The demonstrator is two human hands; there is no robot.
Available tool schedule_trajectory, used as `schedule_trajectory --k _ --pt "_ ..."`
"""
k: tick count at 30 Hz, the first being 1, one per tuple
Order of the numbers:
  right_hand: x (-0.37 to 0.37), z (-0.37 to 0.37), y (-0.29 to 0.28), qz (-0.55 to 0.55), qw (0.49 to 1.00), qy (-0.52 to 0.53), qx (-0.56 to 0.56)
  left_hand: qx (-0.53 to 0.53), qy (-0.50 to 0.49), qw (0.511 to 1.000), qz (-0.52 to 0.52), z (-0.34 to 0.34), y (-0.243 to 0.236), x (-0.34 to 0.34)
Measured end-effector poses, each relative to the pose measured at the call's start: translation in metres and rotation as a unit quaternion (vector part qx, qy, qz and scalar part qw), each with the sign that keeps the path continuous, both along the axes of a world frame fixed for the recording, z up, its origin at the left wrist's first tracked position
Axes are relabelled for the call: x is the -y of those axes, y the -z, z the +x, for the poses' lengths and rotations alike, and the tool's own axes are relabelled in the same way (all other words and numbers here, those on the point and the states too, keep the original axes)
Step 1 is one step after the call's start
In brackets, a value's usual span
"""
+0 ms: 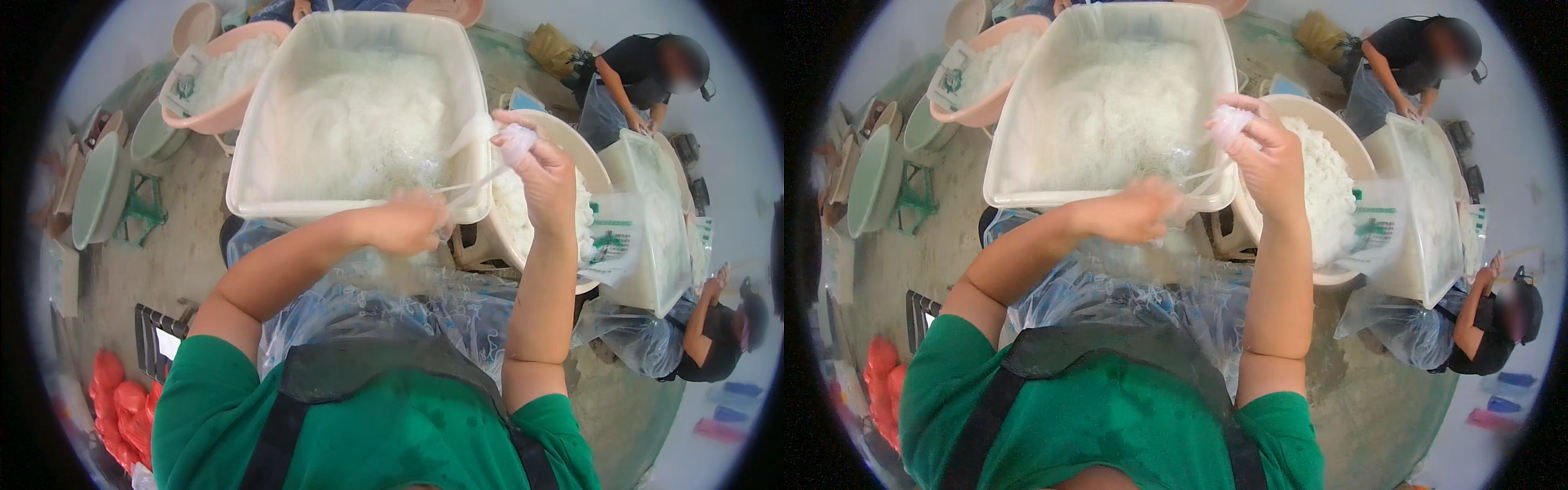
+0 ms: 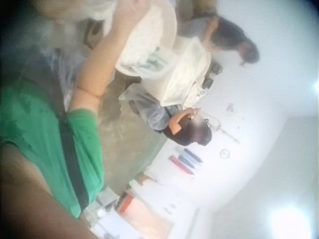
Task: The person repeatedly picks up strands of white noodles from a large tub of water, separates them by hand, and places them into a smaller bowl. The process is continuous and repetitive.
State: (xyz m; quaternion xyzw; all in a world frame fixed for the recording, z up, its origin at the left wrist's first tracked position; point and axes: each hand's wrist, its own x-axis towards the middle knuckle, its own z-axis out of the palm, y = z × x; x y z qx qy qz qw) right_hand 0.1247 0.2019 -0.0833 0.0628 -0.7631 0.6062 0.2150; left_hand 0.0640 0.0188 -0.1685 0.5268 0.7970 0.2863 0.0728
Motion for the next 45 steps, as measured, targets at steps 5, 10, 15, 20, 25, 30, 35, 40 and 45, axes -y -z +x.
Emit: schedule_trajectory --k 5,10,15,20,25,30,35,40,45 --pt "0.015 0.0 -0.002 0.182 0.98 0.041 -0.063 0.43 0.05 0.861 0.266 -0.002 -0.052 -0.016" --pt "-0.013 0.008 0.009 -0.256 0.962 0.09 -0.034 0.521 0.029 0.844 0.127 -0.019 -0.057 0.0" --pt "0.014 -0.001 0.008 -0.413 0.909 0.026 -0.046 0.264 -0.017 0.946 0.189 0.001 -0.007 -0.017" --pt "0.017 0.005 -0.006 -0.462 0.86 -0.211 -0.046 0.403 -0.164 0.826 0.359 -0.003 -0.001 -0.029" --pt "0.002 0.026 -0.007 -0.069 0.982 0.168 -0.045 0.739 -0.191 0.41 0.499 -0.004 0.017 0.023" --pt "-0.006 0.032 0.086 0.415 0.87 0.255 0.08 0.629 -0.395 0.397 0.539 0.042 0.093 0.053" --pt "0.041 0.024 0.122 0.491 0.841 0.182 0.132 0.626 -0.287 0.647 0.327 0.048 0.134 0.028" --pt "0.025 0.012 0.095 0.209 0.972 0.074 0.074 0.555 -0.156 0.808 0.124 0.046 0.063 0.022" --pt "0.03 -0.026 0.043 0.058 0.994 0.051 0.082 0.001 0.01 0.995 0.099 0.006 -0.05 0.009"
